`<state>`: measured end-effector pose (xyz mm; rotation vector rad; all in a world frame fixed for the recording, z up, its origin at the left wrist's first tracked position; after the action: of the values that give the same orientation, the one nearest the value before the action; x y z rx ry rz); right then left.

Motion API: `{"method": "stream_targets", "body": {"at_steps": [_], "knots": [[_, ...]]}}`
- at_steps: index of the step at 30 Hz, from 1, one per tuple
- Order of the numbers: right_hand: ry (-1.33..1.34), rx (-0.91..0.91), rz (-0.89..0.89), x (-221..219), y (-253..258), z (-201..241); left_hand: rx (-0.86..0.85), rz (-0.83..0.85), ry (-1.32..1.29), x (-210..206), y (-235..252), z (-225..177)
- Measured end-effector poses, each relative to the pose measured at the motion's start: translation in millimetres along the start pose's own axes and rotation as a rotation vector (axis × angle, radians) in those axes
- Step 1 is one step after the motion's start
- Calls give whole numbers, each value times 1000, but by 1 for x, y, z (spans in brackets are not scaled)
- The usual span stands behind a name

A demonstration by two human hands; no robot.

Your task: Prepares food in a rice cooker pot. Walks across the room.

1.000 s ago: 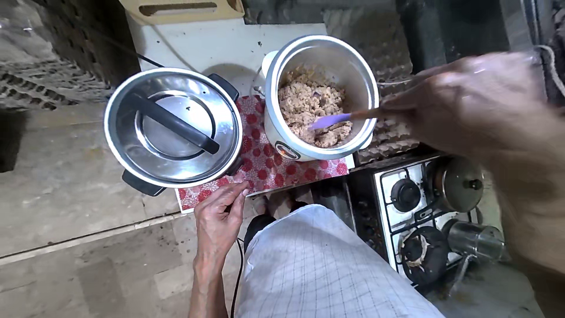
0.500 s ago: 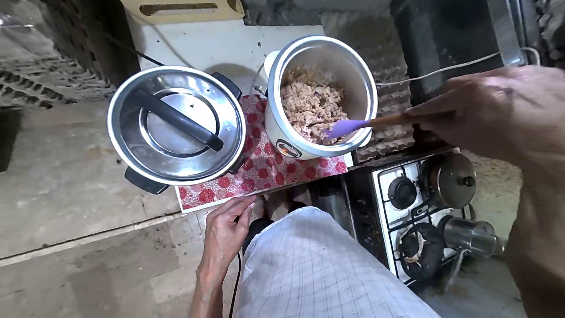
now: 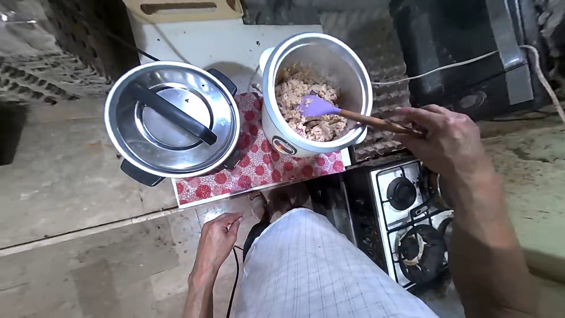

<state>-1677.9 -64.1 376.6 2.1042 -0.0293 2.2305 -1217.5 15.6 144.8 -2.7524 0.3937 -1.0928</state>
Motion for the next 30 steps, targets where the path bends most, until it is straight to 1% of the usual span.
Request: {"method": "stream_targets", "body": {"at_steps": [3,5,7,9,11,12,13,14,15,16,17,18,19,20,21,23,24,25,27,30], "knots": [[75,-33,-76,-3,-10,-12,172,69,51,-20,-12,29],[141,-63,-170,-7,-17,-25,357,130,49,-44,-29,62],[217,-102,-335,-10,-25,-40,577,162,12,-74,-63,106],[340,-173,-535,-18,-39,-55,808,150,-58,-104,-120,142],[545,-250,-674,-35,-57,-64,1005,89,-155,-126,-194,155],[657,-281,-690,-50,-67,-64,1095,47,-203,-135,-234,155],[751,-323,-665,-68,-79,-61,1180,4,-239,-146,-273,155],[828,-375,-590,-91,-92,-57,1264,-26,-241,-159,-310,155],[885,-426,-475,-120,-106,-52,1338,-21,-196,-170,-341,149],[933,-450,-319,-151,-121,-45,1385,11,-104,-181,-368,146],[975,-444,-106,-184,-135,-35,1419,71,30,-195,-392,149],[1004,-402,132,-216,-150,-24,1436,119,134,-207,-408,147],[1010,-339,382,-246,-166,-12,1443,126,177,-217,-420,143],[1000,-246,571,-271,-182,-1,1419,106,189,-228,-431,141],[964,-138,686,-292,-197,8,1392,68,204,-233,-437,134],[821,56,830,-320,-221,19,1411,-63,262,-230,-429,104],[773,118,884,-331,-230,21,1427,-111,246,-222,-417,85],[763,150,909,-342,-236,21,1419,-183,232,-216,-411,75],[768,149,920,-367,-244,13,1345,-342,218,-216,-414,84],[706,63,925,-399,-257,-3,1282,-444,132,-198,-409,84]]}}
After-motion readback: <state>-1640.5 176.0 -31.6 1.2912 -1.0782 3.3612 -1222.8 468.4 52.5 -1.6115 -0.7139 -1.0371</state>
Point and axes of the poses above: each hand's wrist, its own y-axis towards the middle knuckle, its own x-axis out of the back of the hand, z = x × y, the point moved 5 cm from there along y, towards the middle knuckle, and after that the axes turned 11 degrees about -z, right-handed, at the moved point
